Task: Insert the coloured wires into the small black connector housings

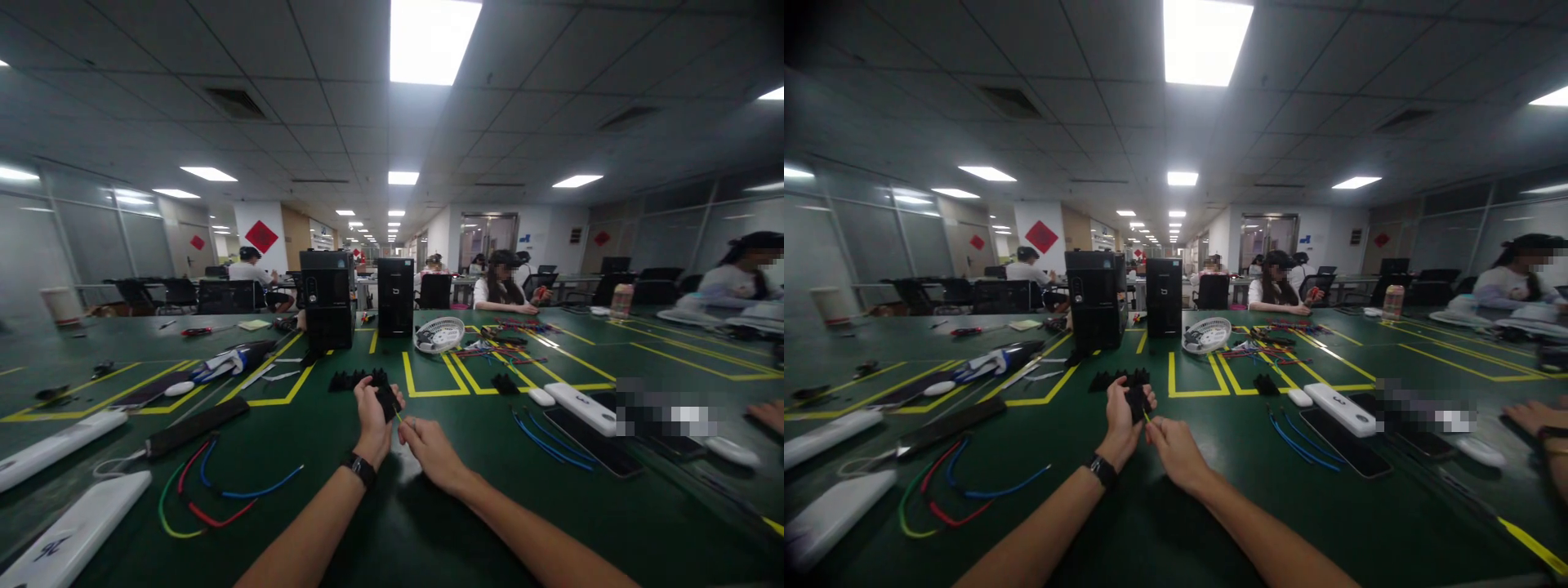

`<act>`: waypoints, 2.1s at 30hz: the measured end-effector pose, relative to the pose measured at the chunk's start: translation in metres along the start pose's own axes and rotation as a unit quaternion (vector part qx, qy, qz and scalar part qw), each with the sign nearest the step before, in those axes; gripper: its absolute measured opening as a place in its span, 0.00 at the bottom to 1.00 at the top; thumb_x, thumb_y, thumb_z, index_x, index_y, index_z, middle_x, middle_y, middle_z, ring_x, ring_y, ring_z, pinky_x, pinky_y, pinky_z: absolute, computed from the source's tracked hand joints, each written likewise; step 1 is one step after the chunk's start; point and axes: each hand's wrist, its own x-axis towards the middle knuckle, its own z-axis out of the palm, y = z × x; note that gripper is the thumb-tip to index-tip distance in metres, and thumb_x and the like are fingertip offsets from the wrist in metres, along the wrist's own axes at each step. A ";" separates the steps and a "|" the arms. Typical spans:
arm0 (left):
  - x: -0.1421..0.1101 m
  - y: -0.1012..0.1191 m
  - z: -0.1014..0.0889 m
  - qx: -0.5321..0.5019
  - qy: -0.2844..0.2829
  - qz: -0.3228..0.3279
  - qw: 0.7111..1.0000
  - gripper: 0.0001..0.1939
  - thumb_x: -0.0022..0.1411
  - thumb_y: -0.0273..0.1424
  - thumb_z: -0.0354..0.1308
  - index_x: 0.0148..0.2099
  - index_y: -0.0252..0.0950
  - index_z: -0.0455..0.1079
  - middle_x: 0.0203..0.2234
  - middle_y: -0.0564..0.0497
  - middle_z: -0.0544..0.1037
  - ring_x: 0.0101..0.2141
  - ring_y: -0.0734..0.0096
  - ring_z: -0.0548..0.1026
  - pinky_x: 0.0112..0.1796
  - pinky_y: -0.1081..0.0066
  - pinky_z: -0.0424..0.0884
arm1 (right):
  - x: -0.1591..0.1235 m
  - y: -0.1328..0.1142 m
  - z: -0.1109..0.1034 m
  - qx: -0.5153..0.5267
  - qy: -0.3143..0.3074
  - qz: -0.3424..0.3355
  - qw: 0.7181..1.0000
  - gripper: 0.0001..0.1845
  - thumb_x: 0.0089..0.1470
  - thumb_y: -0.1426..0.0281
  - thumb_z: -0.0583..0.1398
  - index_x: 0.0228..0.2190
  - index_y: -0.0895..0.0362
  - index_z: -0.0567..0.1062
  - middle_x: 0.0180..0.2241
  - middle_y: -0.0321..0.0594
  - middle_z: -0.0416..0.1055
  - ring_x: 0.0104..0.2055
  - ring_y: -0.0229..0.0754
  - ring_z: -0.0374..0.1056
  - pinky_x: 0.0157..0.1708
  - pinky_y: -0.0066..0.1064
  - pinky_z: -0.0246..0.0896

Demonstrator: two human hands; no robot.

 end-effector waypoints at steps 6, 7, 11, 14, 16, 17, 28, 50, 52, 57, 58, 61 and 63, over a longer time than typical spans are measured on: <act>0.001 0.009 -0.003 0.094 -0.082 0.103 0.987 0.18 0.57 0.30 0.50 0.50 0.42 0.52 0.24 0.57 0.71 0.20 0.75 0.70 0.24 0.74 0.67 | 0.002 -0.006 -0.004 0.063 0.009 0.069 0.996 0.18 0.59 0.64 0.50 0.22 0.57 0.69 0.14 0.28 0.53 0.18 0.32 0.50 0.22 0.24 0.43; 0.001 0.007 -0.001 0.075 -0.065 0.095 0.991 0.17 0.57 0.29 0.49 0.49 0.42 0.51 0.23 0.57 0.71 0.20 0.75 0.70 0.24 0.74 0.67 | 0.002 -0.007 -0.001 0.071 0.008 0.072 0.995 0.18 0.59 0.63 0.49 0.22 0.57 0.69 0.14 0.28 0.53 0.18 0.32 0.50 0.21 0.24 0.43; 0.003 -0.004 0.005 -0.019 0.018 0.032 0.999 0.17 0.55 0.28 0.46 0.47 0.43 0.49 0.20 0.58 0.69 0.18 0.73 0.69 0.22 0.73 0.66 | 0.000 -0.008 0.012 0.095 -0.002 0.067 0.993 0.17 0.59 0.64 0.49 0.23 0.57 0.67 0.15 0.28 0.56 0.19 0.32 0.51 0.22 0.24 0.45; 0.004 -0.002 0.002 0.005 -0.009 0.027 1.000 0.17 0.54 0.28 0.47 0.47 0.43 0.50 0.20 0.58 0.69 0.19 0.72 0.70 0.23 0.73 0.66 | 0.001 -0.010 0.007 0.093 -0.010 0.070 0.993 0.16 0.58 0.66 0.50 0.22 0.58 0.68 0.15 0.28 0.56 0.19 0.31 0.52 0.22 0.24 0.45; 0.004 0.003 -0.002 0.057 -0.064 0.056 0.995 0.17 0.55 0.28 0.49 0.48 0.43 0.52 0.22 0.57 0.70 0.19 0.74 0.70 0.24 0.74 0.67 | 0.002 -0.010 -0.002 0.094 -0.005 0.084 0.992 0.16 0.57 0.66 0.51 0.21 0.58 0.68 0.14 0.28 0.55 0.18 0.32 0.51 0.21 0.24 0.44; 0.004 0.005 -0.003 0.076 -0.086 0.067 0.991 0.17 0.56 0.28 0.49 0.48 0.43 0.52 0.23 0.57 0.70 0.20 0.75 0.70 0.25 0.74 0.67 | 0.002 -0.010 -0.005 0.096 -0.002 0.089 0.991 0.16 0.57 0.65 0.51 0.21 0.58 0.69 0.13 0.28 0.54 0.17 0.32 0.50 0.21 0.24 0.43; 0.008 0.001 -0.005 0.005 -0.068 0.008 0.998 0.17 0.55 0.28 0.48 0.47 0.42 0.51 0.23 0.57 0.70 0.21 0.73 0.71 0.24 0.72 0.68 | 0.005 -0.007 0.003 0.178 -0.009 0.098 0.979 0.16 0.57 0.62 0.51 0.23 0.57 0.67 0.12 0.25 0.50 0.15 0.30 0.46 0.17 0.23 0.41; 0.029 0.030 -0.011 0.022 0.027 -0.051 0.998 0.11 0.56 0.30 0.51 0.43 0.37 0.60 0.24 0.52 0.74 0.23 0.69 0.74 0.29 0.70 0.68 | -0.002 -0.024 -0.016 -0.187 0.051 -0.085 0.977 0.16 0.59 0.66 0.54 0.47 0.55 0.71 0.44 0.46 0.67 0.48 0.46 0.62 0.49 0.37 0.54; 0.016 0.018 -0.006 0.082 -0.002 -0.099 0.992 0.09 0.56 0.31 0.53 0.41 0.36 0.62 0.23 0.53 0.73 0.23 0.71 0.73 0.27 0.72 0.67 | 0.005 -0.026 -0.027 -0.184 0.077 -0.112 0.973 0.26 0.54 0.66 0.59 0.55 0.53 0.64 0.51 0.47 0.62 0.53 0.48 0.58 0.53 0.40 0.52; 0.006 0.001 -0.001 0.173 -0.055 -0.137 0.974 0.09 0.55 0.35 0.58 0.33 0.34 0.65 0.24 0.52 0.71 0.26 0.72 0.70 0.29 0.73 0.65 | 0.018 -0.012 -0.038 -0.182 0.002 -0.143 0.973 0.29 0.48 0.67 0.65 0.52 0.53 0.67 0.50 0.45 0.66 0.53 0.49 0.60 0.54 0.43 0.51; 0.009 0.005 -0.002 0.197 -0.064 -0.131 0.970 0.10 0.54 0.35 0.59 0.33 0.34 0.66 0.25 0.51 0.71 0.27 0.71 0.70 0.30 0.73 0.65 | 0.020 -0.004 -0.039 -0.193 -0.010 -0.132 0.972 0.28 0.47 0.67 0.65 0.51 0.54 0.68 0.49 0.46 0.67 0.52 0.49 0.61 0.53 0.43 0.52; 0.024 0.032 -0.010 0.312 -0.114 -0.014 0.943 0.15 0.45 0.32 0.67 0.36 0.36 0.67 0.28 0.49 0.71 0.31 0.66 0.70 0.34 0.71 0.64 | 0.026 0.025 -0.045 -0.233 -0.040 -0.074 0.969 0.27 0.47 0.67 0.65 0.50 0.56 0.70 0.47 0.47 0.70 0.49 0.49 0.63 0.51 0.39 0.54; 0.029 0.057 -0.021 0.407 -0.220 0.097 0.881 0.16 0.42 0.31 0.68 0.35 0.37 0.70 0.29 0.49 0.72 0.33 0.64 0.69 0.36 0.70 0.64 | 0.035 0.046 -0.049 -0.254 -0.047 -0.039 0.965 0.26 0.49 0.66 0.63 0.50 0.57 0.70 0.45 0.47 0.71 0.47 0.49 0.65 0.49 0.37 0.55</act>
